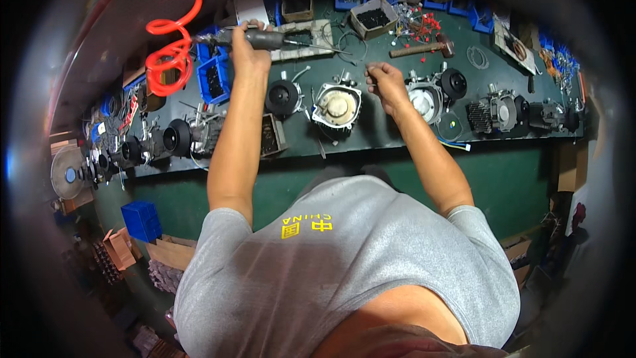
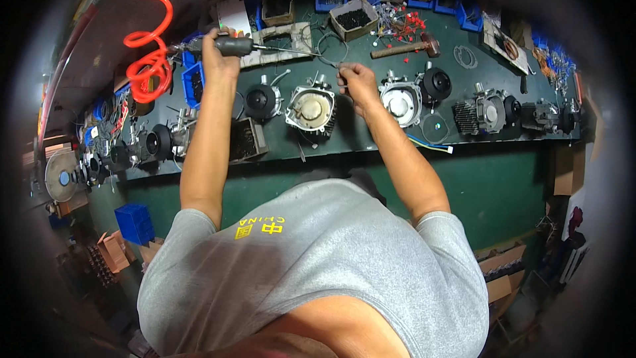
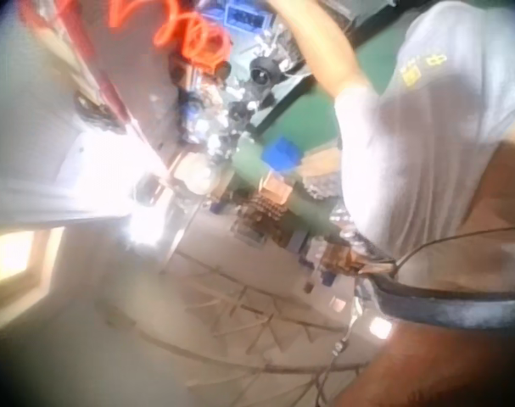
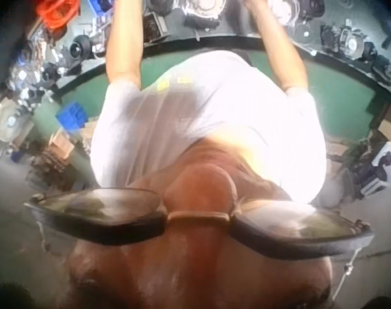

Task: The person assembles small electric motors at a workbench. They use a pneumatic impact driver to fasten components, attach black plastic fans to motor shafts, and connect wiring. The person handles multiple motor units, placing some on the table and moving others into a cardboard box.

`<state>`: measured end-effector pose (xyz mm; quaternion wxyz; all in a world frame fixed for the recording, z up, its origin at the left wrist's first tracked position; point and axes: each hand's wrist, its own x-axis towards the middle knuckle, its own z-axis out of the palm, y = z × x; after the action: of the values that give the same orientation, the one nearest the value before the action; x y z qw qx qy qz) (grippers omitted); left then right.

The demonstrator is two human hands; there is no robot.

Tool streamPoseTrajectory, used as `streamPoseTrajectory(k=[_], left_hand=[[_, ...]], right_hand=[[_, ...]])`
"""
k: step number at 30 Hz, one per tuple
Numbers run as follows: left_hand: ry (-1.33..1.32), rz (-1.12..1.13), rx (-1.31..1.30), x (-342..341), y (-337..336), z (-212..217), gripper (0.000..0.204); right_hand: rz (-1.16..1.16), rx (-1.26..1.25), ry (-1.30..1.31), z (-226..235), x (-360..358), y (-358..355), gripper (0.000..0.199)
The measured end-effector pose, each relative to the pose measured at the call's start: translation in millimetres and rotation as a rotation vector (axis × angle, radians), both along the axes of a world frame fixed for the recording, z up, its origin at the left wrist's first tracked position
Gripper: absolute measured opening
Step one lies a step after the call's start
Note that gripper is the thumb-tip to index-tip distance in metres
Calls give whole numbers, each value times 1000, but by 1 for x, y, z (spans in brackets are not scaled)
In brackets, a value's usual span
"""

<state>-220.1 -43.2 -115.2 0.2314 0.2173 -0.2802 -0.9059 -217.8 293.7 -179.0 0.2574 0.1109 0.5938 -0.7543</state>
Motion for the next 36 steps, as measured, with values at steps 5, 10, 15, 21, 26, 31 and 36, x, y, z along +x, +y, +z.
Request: streamPoseTrajectory(k=[5, 10, 15, 21, 26, 31, 36], left_hand=[[-105, 91, 239, -53, -7, -98, 19], [-338, 299, 278, -93, -1, -164, 50], [-514, 185, 187, -96, 5, -193, 76], [-564, -133, -35, -71, 0, -187, 44], [-432, -428, -556, 56, 62, -109, 39], [-354, -645, -880, 151, 100, -104, 45], [-240, -603, -930, 167, 110, -105, 46]], right_hand=[[37, 364, 155, -38, -29, -5, 28], [40, 445, 228, -58, -35, -10, 46], [52, 760, 680, -56, -17, -5, 45], [689, 809, 1033, 49, 40, -32, 42], [885, 972, 1100, 49, 54, -46, 56], [987, 1110, 1152, 35, 59, -52, 48], [972, 1002, 1158, 34, 58, -49, 42]])
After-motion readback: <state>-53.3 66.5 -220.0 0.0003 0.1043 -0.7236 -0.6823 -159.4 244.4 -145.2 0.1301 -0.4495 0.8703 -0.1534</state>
